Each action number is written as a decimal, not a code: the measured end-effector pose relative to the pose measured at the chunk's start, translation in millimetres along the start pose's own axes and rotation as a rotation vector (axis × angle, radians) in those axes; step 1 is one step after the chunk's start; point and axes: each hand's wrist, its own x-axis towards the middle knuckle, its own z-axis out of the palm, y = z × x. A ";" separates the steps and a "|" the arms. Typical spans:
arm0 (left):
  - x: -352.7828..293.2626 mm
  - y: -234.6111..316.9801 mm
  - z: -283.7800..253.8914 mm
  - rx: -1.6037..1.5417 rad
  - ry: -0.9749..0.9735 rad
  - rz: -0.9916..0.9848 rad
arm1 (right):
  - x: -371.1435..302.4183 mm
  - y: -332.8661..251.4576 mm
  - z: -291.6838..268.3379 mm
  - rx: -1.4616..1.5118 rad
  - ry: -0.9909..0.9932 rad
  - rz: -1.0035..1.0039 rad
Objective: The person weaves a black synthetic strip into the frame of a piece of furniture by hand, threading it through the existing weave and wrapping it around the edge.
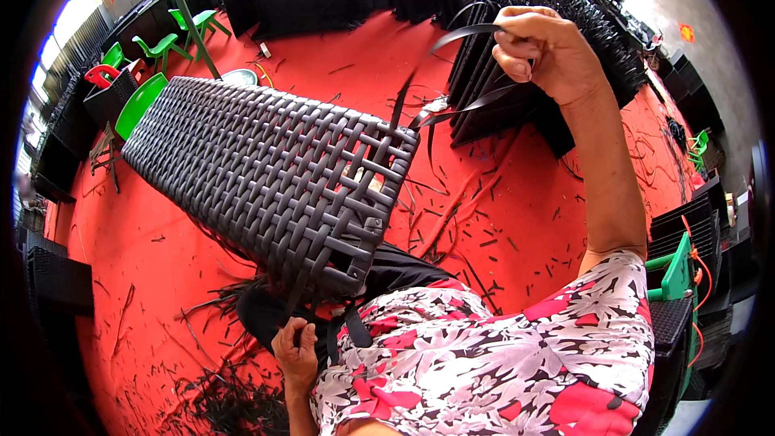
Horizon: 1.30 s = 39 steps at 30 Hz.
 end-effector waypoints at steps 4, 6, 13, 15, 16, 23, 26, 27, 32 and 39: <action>2.6 3.4 0.4 -0.076 -0.035 -0.038 | 4.1 6.3 -2.8 0.146 -0.130 -0.152; 1.4 2.6 -0.9 -0.101 -0.065 -0.073 | 6.5 11.9 8.0 0.150 -0.119 -0.226; -8.6 -10.5 -1.2 -0.181 -0.123 -0.139 | 10.4 11.5 19.9 0.261 -0.112 -0.185; -11.7 -14.0 -1.5 -0.186 -0.120 -0.142 | 15.8 16.5 25.7 0.314 -0.126 -0.226; -13.0 -14.1 -0.7 -0.193 -0.104 -0.152 | 17.5 18.5 27.5 0.302 -0.071 -0.217; -21.5 -27.2 6.0 -0.297 -0.096 -0.218 | 11.6 25.6 25.4 0.176 0.191 -0.207; -25.2 -40.6 10.2 -0.320 -0.090 -0.300 | 3.1 27.5 36.3 -0.008 0.256 -0.278; -27.2 -44.9 8.5 -0.289 -0.106 -0.314 | 0.7 27.9 42.0 -0.092 0.273 -0.311; -48.7 -68.7 -5.9 -0.258 -0.124 -0.374 | -11.0 34.4 53.5 -0.532 0.264 -0.181; -77.6 -76.5 -23.8 -0.283 -0.077 -0.443 | 1.2 49.5 60.1 -1.340 0.160 -0.341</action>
